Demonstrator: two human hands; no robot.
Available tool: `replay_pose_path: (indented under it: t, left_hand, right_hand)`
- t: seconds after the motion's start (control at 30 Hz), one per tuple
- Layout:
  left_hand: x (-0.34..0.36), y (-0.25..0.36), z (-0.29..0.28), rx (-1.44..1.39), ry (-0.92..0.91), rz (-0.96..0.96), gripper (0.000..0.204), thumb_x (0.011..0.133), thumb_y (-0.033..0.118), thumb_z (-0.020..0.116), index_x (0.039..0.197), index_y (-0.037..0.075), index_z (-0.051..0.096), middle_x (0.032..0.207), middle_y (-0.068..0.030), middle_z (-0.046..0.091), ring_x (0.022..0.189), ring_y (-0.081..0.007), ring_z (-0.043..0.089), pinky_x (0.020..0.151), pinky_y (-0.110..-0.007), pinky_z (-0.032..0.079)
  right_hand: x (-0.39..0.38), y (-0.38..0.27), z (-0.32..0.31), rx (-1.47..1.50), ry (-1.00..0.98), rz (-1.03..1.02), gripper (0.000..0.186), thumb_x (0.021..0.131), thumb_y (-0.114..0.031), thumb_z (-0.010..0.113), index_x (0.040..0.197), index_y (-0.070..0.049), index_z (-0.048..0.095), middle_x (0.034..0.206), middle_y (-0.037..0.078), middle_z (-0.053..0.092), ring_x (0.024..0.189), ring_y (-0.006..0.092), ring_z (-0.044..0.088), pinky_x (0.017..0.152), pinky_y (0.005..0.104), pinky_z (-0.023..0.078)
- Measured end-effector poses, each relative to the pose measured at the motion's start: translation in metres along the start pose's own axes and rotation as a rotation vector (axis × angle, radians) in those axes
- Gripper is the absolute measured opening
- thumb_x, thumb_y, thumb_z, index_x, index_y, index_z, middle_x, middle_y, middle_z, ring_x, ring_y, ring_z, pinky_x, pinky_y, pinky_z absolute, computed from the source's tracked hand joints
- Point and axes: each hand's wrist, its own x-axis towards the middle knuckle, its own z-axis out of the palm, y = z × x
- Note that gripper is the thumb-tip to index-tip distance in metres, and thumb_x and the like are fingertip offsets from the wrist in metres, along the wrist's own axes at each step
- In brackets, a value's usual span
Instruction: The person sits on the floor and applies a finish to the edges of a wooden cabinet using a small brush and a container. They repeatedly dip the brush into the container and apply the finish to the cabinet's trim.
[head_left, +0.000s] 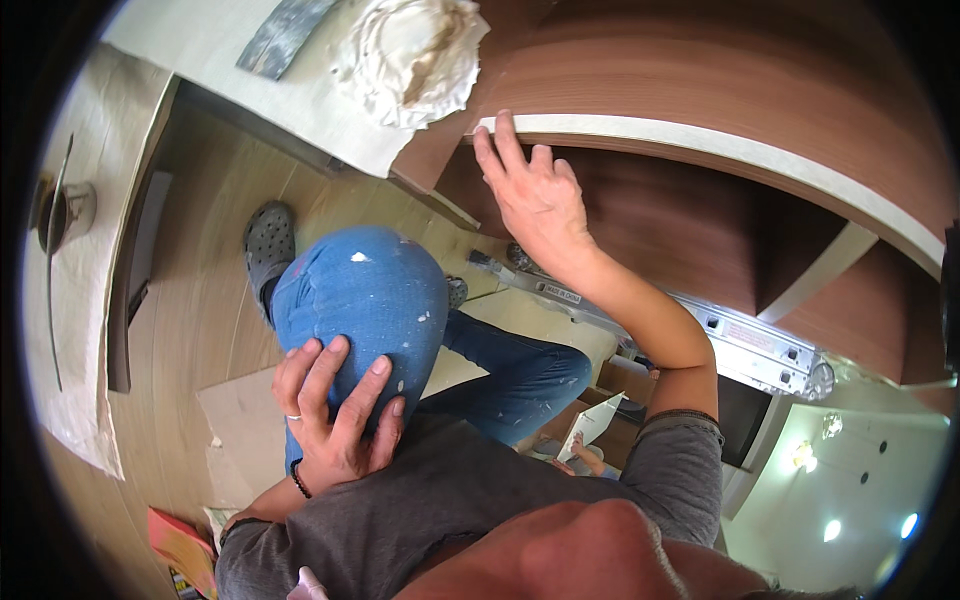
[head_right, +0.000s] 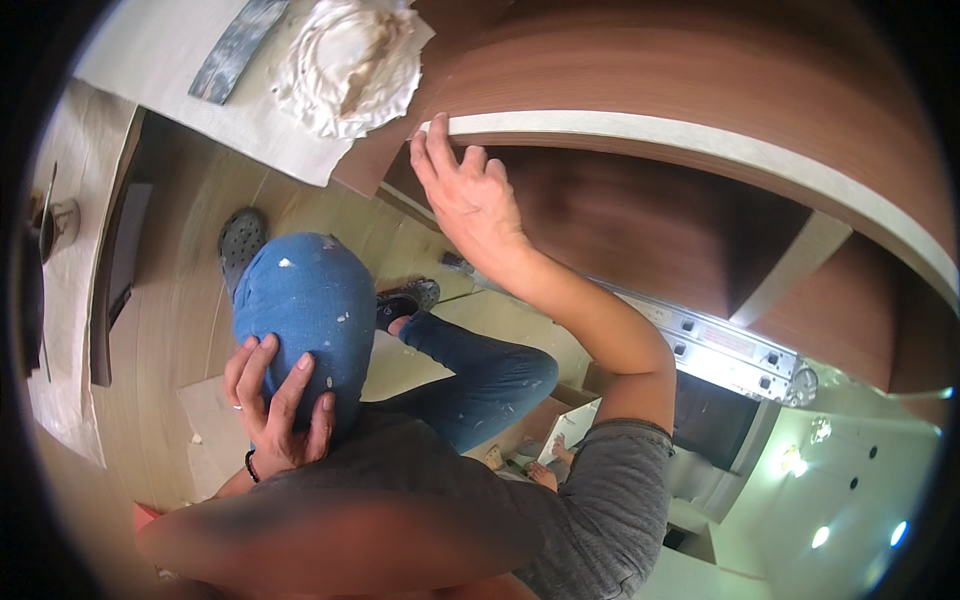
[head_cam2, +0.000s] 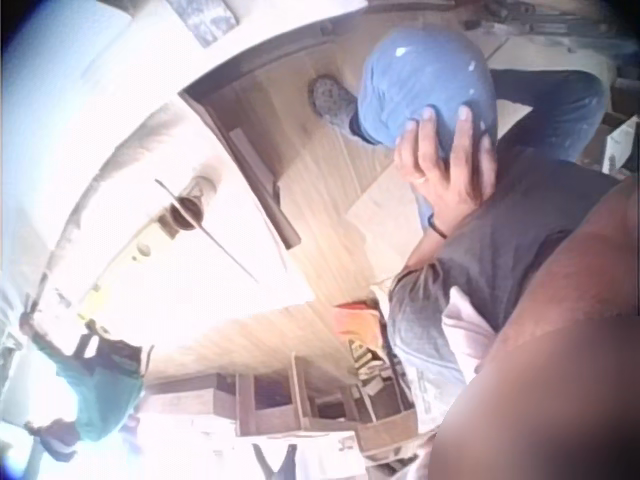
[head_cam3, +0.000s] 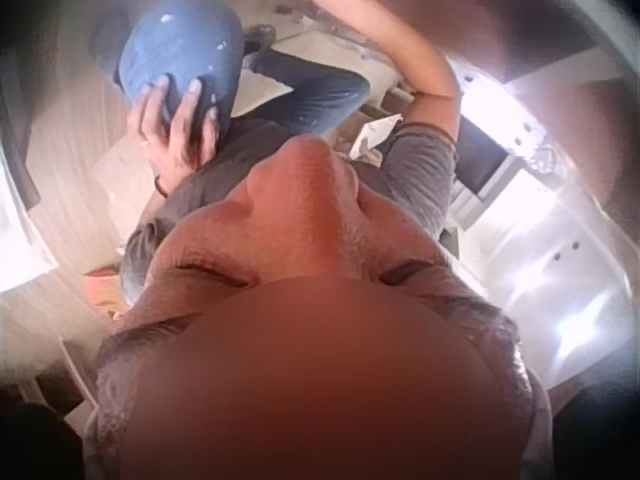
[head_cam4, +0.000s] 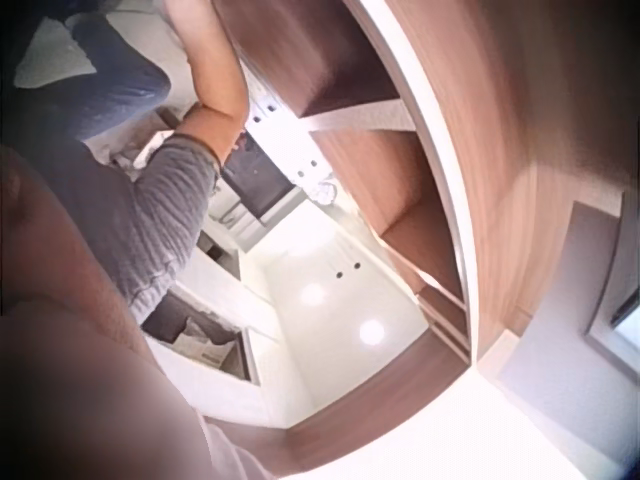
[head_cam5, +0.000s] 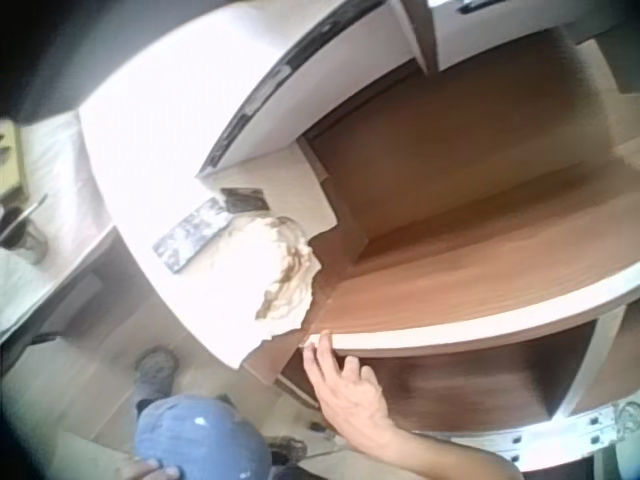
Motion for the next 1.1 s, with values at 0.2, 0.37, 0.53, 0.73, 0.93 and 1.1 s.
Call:
replay_pose_path:
  t: [0.2,0.37,0.53,0.73,0.93,1.1]
  left_hand:
    - [-0.002,0.002,0.0,0.01,0.029,-0.009,0.052,0.074,0.021,0.082,0.125,0.017,0.071,0.142,-0.0179,0.053,0.132,-0.0411,0.047,0.106,-0.057,0.04]
    - [0.002,0.003,0.002,0.02,0.027,-0.007,0.052,0.073,0.021,0.083,0.124,0.018,0.072,0.141,-0.017,0.054,0.132,-0.0402,0.047,0.106,-0.056,0.04]
    - [-0.001,0.0,0.004,0.01,0.036,-0.001,0.053,0.074,0.023,0.083,0.125,0.019,0.072,0.142,-0.0163,0.054,0.132,-0.0395,0.047,0.106,-0.056,0.04]
    - [-0.004,0.001,0.003,0.015,0.039,0.001,0.051,0.075,0.024,0.082,0.126,0.019,0.072,0.142,-0.0159,0.053,0.133,-0.0388,0.047,0.107,-0.056,0.04]
    - [-0.005,0.001,0.002,0.011,0.039,0.0,0.051,0.076,0.025,0.082,0.126,0.019,0.072,0.142,-0.0157,0.054,0.133,-0.0387,0.047,0.107,-0.057,0.04]
    - [-0.005,-0.001,0.003,0.011,0.05,0.013,0.051,0.074,0.025,0.083,0.124,0.019,0.073,0.141,-0.0162,0.055,0.132,-0.0385,0.047,0.107,-0.057,0.04]
  right_hand:
    - [0.006,-0.006,0.003,0.005,-0.026,-0.012,0.06,0.081,-0.026,0.07,0.139,-0.014,0.058,0.14,0.014,0.055,0.064,0.0137,0.053,0.051,0.0239,0.041]
    - [0.01,-0.011,0.006,-0.009,-0.042,-0.006,0.06,0.08,-0.026,0.072,0.137,-0.015,0.059,0.139,0.015,0.056,0.064,0.0135,0.054,0.051,0.0236,0.042]
    - [0.011,-0.011,0.008,0.024,-0.03,0.016,0.056,0.079,-0.024,0.072,0.133,-0.017,0.06,0.139,0.016,0.056,0.064,0.0134,0.056,0.051,0.0233,0.043]
    - [0.01,-0.015,0.006,0.127,-0.102,0.042,0.054,0.087,-0.026,0.073,0.138,-0.019,0.057,0.143,0.019,0.055,0.073,0.021,0.067,0.056,0.0285,0.057]
    - [0.011,-0.015,0.01,0.067,-0.049,0.045,0.056,0.085,-0.027,0.071,0.14,-0.019,0.058,0.143,0.017,0.055,0.068,0.0175,0.061,0.054,0.0268,0.049]
    - [0.009,-0.014,0.01,0.022,-0.052,0.012,0.059,0.081,-0.024,0.071,0.139,-0.019,0.059,0.143,0.017,0.055,0.067,0.0161,0.058,0.054,0.0264,0.046]
